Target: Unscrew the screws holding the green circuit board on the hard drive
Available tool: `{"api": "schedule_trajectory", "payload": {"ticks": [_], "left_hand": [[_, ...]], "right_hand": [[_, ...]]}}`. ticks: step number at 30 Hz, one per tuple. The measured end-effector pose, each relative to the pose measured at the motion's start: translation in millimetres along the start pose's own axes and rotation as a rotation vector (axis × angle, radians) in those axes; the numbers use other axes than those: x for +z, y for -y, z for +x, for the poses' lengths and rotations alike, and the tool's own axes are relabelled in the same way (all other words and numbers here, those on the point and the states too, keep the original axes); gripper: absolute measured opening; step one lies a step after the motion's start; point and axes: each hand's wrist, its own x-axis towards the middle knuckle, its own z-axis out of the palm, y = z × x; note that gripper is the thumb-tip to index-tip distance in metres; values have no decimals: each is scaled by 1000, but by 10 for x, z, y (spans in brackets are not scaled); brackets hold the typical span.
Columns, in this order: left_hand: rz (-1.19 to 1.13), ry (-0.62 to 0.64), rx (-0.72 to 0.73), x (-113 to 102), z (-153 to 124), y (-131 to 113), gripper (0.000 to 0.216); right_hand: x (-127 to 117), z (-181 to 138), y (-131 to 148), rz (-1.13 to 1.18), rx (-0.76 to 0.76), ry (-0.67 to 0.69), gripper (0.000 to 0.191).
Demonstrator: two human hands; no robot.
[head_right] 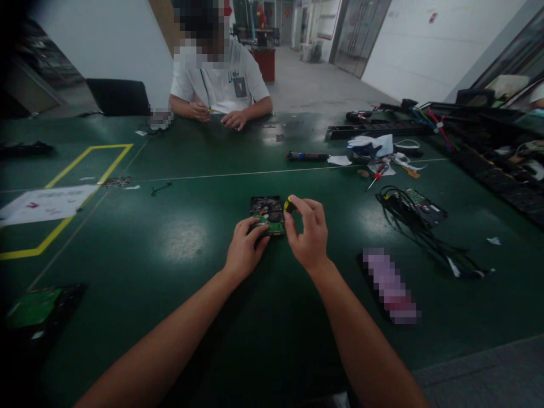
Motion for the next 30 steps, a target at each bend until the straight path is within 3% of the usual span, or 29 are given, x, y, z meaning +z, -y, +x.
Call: {"api": "schedule_trajectory", "payload": {"ticks": [6,13,30], "left_hand": [[-1,-2,0,-4,3,-4,30],[1,-3,-4,4,-5,-5,30],[11,5,-6,-3,-3,-4,30]], "right_hand": [[31,-28,-27,62,54,-23,53],[-4,10,2,3,-22,-20,51],[68,-47,-43,124,70,-38,53]]}}
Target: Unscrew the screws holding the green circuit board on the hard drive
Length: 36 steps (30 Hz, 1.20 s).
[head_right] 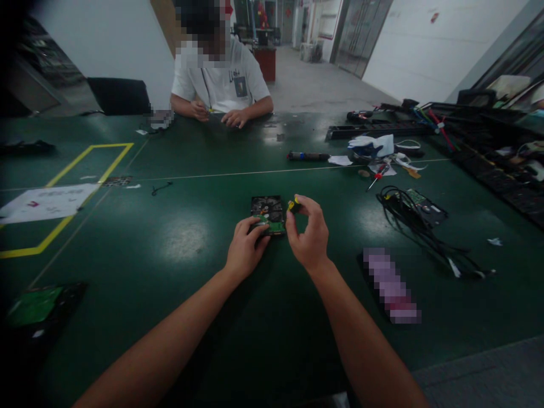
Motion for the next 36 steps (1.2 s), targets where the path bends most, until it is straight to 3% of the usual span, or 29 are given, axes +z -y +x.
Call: {"api": "schedule_trajectory", "payload": {"ticks": [8,15,21,26,36], "left_hand": [[-5,-5,11,1,-2,-5,30],[-5,-8,12,-2,-1,6,29],[-12,-18,14,3,-1,7,29],[-10,-9,14,0,-1,8,29],[-9,-3,13,-7,2,0,30]], "right_hand": [[-40,34,47,-71,-60,31,54],[-5,2,-9,-22,-10,-4,54],[-47,45,67,-113,-89,18,50],[-22,24,44,-85,-27,9,50],[-29,20,35,-96,-43,3,54]]}}
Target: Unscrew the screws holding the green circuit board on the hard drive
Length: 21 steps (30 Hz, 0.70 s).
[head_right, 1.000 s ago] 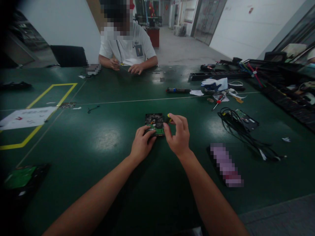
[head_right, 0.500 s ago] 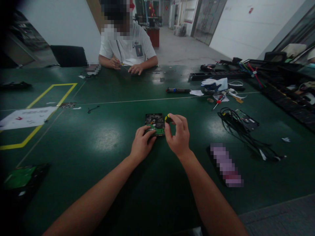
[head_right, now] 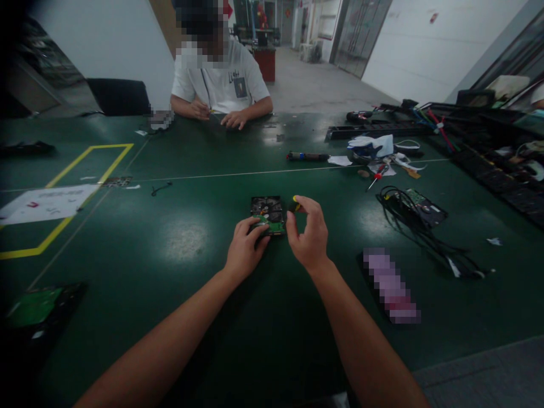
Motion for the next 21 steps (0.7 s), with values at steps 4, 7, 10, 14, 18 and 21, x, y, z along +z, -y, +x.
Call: {"api": "schedule_trajectory", "payload": {"ticks": [4,7,10,14,18,21], "left_hand": [[-2,-1,-2,-2,2,-4,30],[-5,0,-6,6,2,-2,30],[-3,1,-5,10,3,0,31],[-3,4,0,-1,8,-4,30],[-2,-2,-4,-5,7,-13,30],[-2,-9,-4,6,1,-10,29]], "right_hand": [[-5,4,10,2,-16,8,53],[-14,19,7,-16,-38,24,53],[-10,19,-15,-16,-35,28,54],[15,0,-39,65,-6,16,56],[10,7,-16,51,-14,22,54],[-6,22,7,5,-45,11,52]]}}
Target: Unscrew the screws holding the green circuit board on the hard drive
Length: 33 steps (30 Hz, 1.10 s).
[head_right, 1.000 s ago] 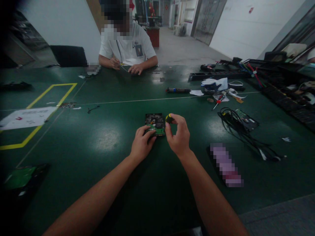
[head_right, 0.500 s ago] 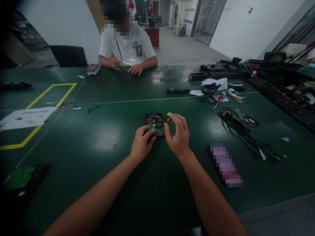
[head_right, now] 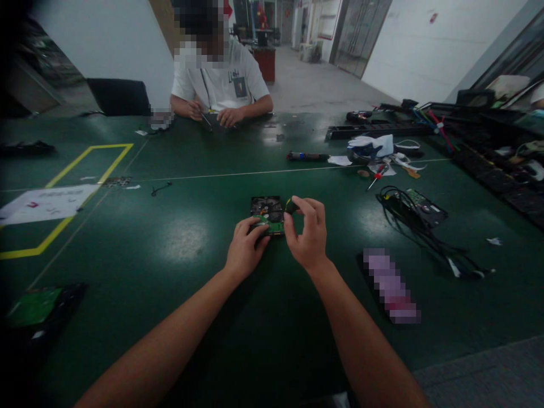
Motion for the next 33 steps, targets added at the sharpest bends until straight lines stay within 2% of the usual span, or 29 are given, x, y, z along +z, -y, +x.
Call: {"api": "schedule_trajectory", "payload": {"ticks": [11,19,25,33], "left_hand": [[-1,6,2,-4,0,4,29],[-3,14,-6,-10,3,-2,30],[-1,6,-9,1,-3,6,31],[1,6,1,0,-9,11,29]], "right_hand": [[-15,15,29,-41,8,16,49],[-7,7,3,17,45,10,49],[-21,17,15,-22,15,39,50],[-2,3,-11,9,17,-16,50]]}}
